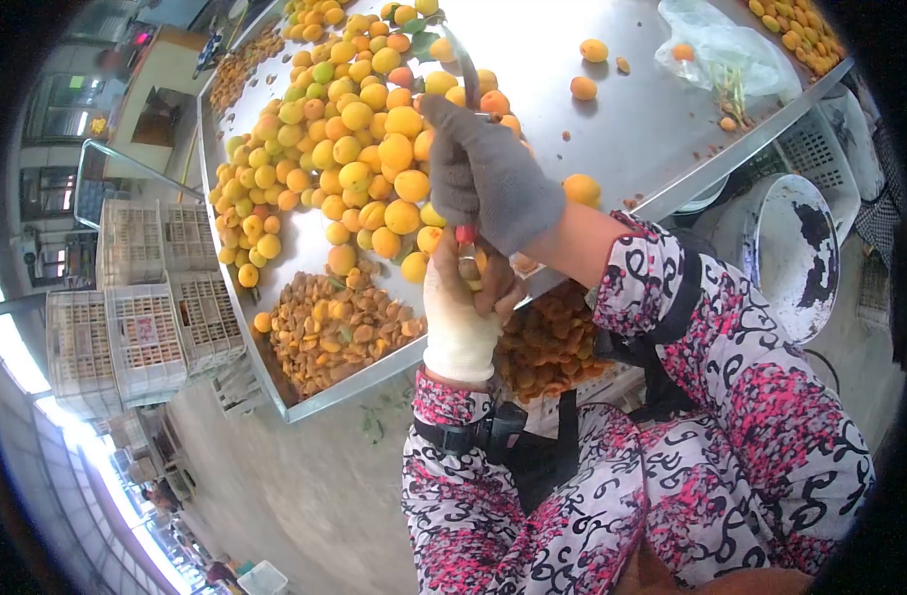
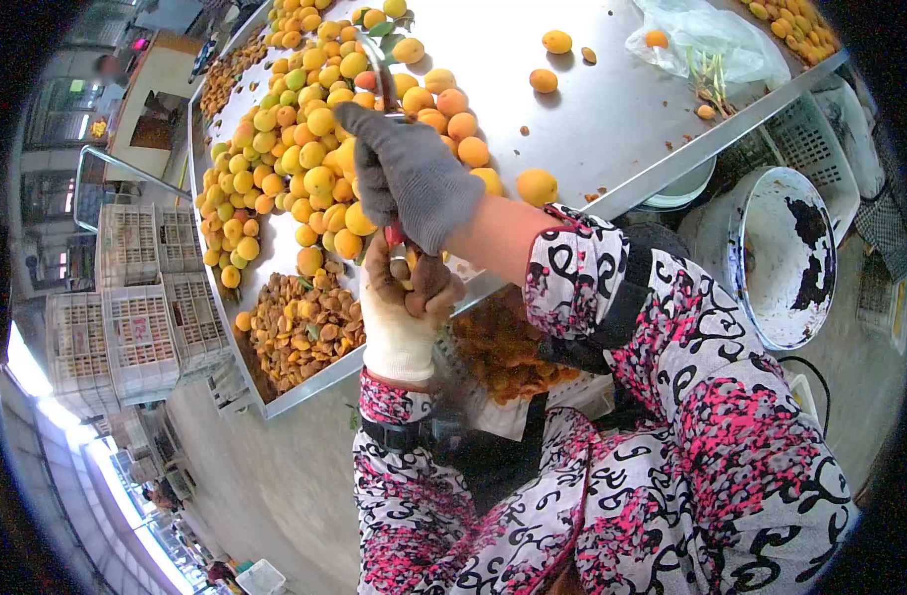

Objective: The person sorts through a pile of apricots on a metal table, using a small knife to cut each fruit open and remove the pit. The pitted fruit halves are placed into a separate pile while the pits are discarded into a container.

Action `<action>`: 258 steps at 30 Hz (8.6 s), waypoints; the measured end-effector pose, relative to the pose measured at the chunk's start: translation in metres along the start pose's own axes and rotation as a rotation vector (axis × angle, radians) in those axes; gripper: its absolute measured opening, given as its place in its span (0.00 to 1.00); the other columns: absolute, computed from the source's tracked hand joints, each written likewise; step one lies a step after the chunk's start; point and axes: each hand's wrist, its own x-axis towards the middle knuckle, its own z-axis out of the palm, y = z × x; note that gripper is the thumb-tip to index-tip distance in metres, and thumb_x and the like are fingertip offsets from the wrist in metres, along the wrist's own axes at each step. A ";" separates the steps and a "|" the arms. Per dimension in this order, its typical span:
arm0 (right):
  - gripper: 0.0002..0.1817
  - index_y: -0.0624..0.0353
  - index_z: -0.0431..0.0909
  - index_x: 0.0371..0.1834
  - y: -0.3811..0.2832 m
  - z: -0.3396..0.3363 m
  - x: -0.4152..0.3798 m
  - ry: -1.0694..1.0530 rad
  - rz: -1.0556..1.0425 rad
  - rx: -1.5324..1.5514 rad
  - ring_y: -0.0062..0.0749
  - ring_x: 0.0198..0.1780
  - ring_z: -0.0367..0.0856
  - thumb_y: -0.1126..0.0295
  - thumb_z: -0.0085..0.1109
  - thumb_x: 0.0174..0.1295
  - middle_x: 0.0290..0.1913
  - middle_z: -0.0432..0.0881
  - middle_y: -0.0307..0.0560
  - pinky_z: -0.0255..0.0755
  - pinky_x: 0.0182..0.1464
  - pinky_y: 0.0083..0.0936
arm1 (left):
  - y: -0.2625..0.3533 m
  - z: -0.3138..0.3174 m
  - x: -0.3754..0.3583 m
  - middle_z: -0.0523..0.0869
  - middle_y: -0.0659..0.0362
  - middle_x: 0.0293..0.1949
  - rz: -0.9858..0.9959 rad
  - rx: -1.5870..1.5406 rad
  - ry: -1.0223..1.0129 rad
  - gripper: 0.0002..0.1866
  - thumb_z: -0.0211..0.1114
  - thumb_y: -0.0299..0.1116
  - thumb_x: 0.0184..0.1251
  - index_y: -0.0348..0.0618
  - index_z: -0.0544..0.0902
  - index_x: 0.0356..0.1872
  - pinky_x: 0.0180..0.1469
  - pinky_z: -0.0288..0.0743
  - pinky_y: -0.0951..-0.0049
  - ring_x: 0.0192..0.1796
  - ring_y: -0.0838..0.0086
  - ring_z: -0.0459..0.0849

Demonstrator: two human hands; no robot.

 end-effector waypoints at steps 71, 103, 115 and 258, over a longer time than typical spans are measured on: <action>0.22 0.63 0.74 0.48 -0.022 -0.026 -0.029 -0.565 0.185 -0.844 0.35 0.32 0.78 0.53 0.49 0.66 0.31 0.79 0.54 0.70 0.35 0.28 | 0.066 -0.007 -0.024 0.75 0.58 0.47 0.095 -0.264 -0.003 0.29 0.59 0.21 0.53 0.42 0.66 0.60 0.45 0.75 0.74 0.45 0.75 0.77; 0.20 0.56 0.74 0.39 -0.021 -0.025 -0.033 -0.507 0.024 -1.158 0.51 0.32 0.79 0.49 0.45 0.65 0.27 0.79 0.55 0.71 0.35 0.43 | 0.070 -0.025 -0.018 0.75 0.56 0.51 0.246 -0.216 0.100 0.32 0.64 0.33 0.54 0.42 0.64 0.61 0.58 0.64 0.73 0.52 0.70 0.74; 0.22 0.58 0.74 0.36 -0.018 -0.028 -0.042 -0.557 -0.002 -1.109 0.52 0.32 0.79 0.48 0.45 0.65 0.26 0.78 0.56 0.71 0.36 0.43 | 0.069 -0.026 -0.019 0.74 0.56 0.51 0.327 -0.284 0.050 0.33 0.64 0.31 0.52 0.40 0.64 0.62 0.63 0.61 0.70 0.55 0.69 0.73; 0.14 0.44 0.72 0.53 0.041 -0.029 0.001 -0.375 -0.727 -1.287 0.45 0.28 0.80 0.65 0.44 0.65 0.31 0.76 0.48 0.72 0.28 0.34 | 0.039 0.003 0.017 0.74 0.57 0.52 0.158 -0.173 0.120 0.26 0.40 0.52 0.73 0.40 0.67 0.56 0.43 0.75 0.73 0.47 0.74 0.77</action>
